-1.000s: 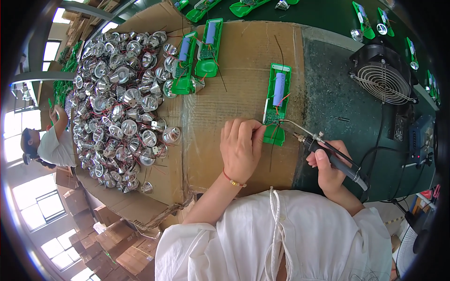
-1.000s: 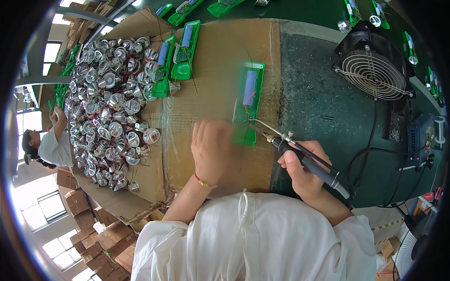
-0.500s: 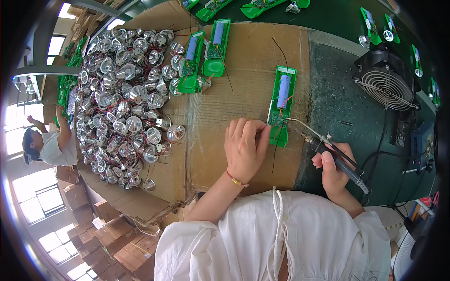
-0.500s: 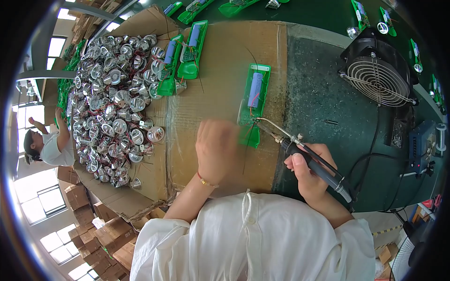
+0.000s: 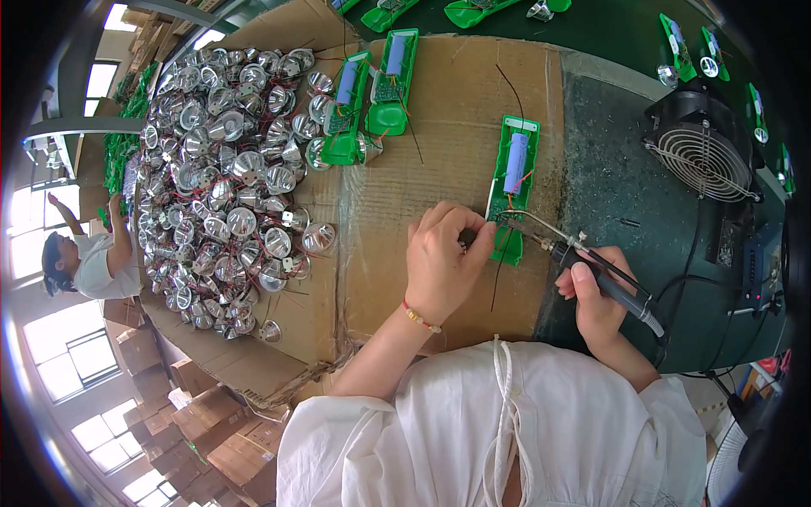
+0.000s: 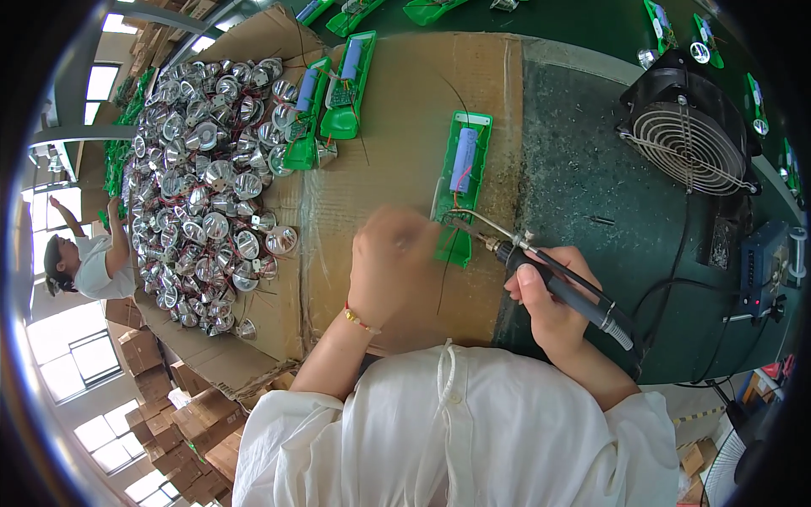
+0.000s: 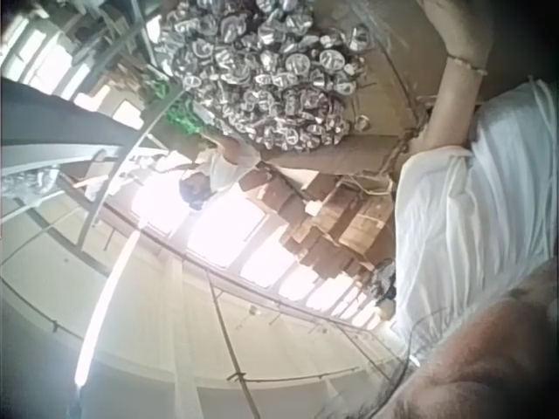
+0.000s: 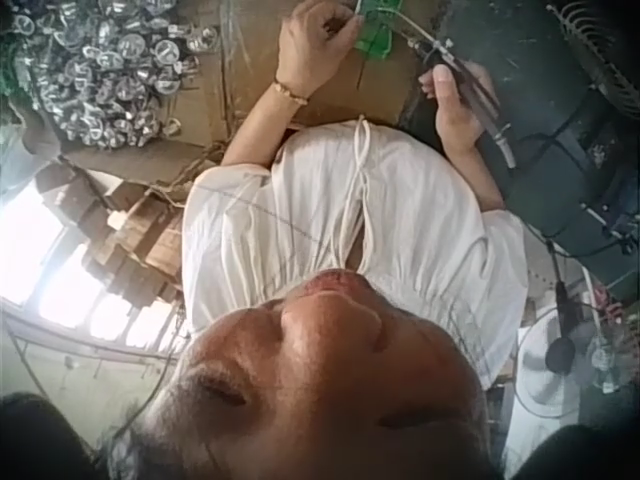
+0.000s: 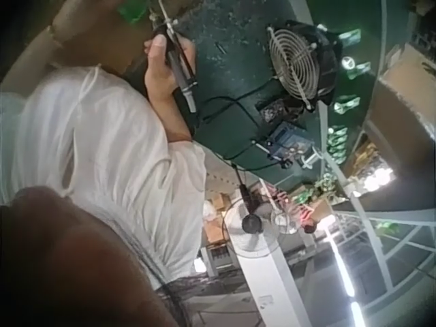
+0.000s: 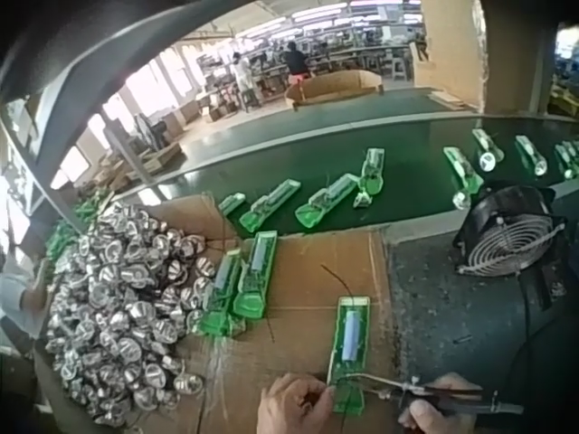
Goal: Soldering wires onto small electronic components at an assembly line workbench.
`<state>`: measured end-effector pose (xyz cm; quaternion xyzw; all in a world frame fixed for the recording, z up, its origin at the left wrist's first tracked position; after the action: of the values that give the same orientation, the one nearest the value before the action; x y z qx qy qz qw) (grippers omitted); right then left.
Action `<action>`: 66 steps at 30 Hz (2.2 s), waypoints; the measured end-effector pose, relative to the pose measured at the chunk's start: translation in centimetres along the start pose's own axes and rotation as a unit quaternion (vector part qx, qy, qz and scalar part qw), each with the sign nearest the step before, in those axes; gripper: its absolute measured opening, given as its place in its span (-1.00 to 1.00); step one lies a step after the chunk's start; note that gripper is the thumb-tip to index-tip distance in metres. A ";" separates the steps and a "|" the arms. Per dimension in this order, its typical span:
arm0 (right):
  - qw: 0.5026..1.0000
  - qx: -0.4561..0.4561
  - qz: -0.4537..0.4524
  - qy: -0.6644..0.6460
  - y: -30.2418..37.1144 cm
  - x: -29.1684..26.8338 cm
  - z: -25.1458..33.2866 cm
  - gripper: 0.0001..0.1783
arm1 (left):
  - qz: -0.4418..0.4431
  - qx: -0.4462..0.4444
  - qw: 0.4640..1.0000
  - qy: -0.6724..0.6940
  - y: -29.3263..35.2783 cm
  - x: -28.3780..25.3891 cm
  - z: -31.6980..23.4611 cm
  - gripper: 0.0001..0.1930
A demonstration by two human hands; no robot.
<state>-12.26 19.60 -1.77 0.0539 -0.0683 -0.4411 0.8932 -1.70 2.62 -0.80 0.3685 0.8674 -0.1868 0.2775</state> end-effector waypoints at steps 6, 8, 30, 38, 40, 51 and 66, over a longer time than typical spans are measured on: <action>0.999 0.033 -0.012 -0.034 -0.1 0.1 -0.2 -0.82 | 0.001 -0.009 1.000 -0.002 -0.2 0.1 0.3 -0.90; 0.999 0.017 -0.019 -0.044 0.2 -0.1 -0.1 -0.81 | -0.001 -0.006 1.000 -0.002 0.0 0.0 0.1 -0.90; 0.999 -0.034 -0.003 -0.015 -0.1 -1.8 0.3 -0.80 | -0.003 -0.075 0.996 0.057 -1.0 -0.9 -1.4 -0.88; 0.996 -0.006 -0.090 -0.013 -1.0 -6.2 -0.5 -0.83 | 0.170 0.141 0.949 -0.224 -11.4 2.9 -3.3 -0.83; 0.994 0.000 -0.099 -0.045 -1.0 -6.0 -0.6 -0.83 | 0.152 0.164 0.941 -0.255 -17.5 6.0 -4.7 -0.79; 0.997 0.003 -0.066 -0.050 -1.5 -5.5 -1.2 -0.86 | 0.135 0.090 0.934 -0.317 -29.0 3.4 0.5 -0.52; 0.995 -0.040 -0.094 0.002 -1.9 -5.3 -2.0 -0.80 | -0.039 0.073 0.966 -0.245 2.0 -5.0 -0.8 -0.50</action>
<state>-16.57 22.74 -4.44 0.0250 -0.0435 -0.5258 0.8491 2.41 1.65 2.67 0.2972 0.7705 -0.3449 0.4462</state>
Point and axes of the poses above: each hand's wrist, its own y-axis away from the middle knuckle, its own x-axis out of the palm, z = x × y, the point moved 3 cm from there along -y, towards the middle knuckle, and after that the axes turned 5 degrees about x, right-handed, at the moved point
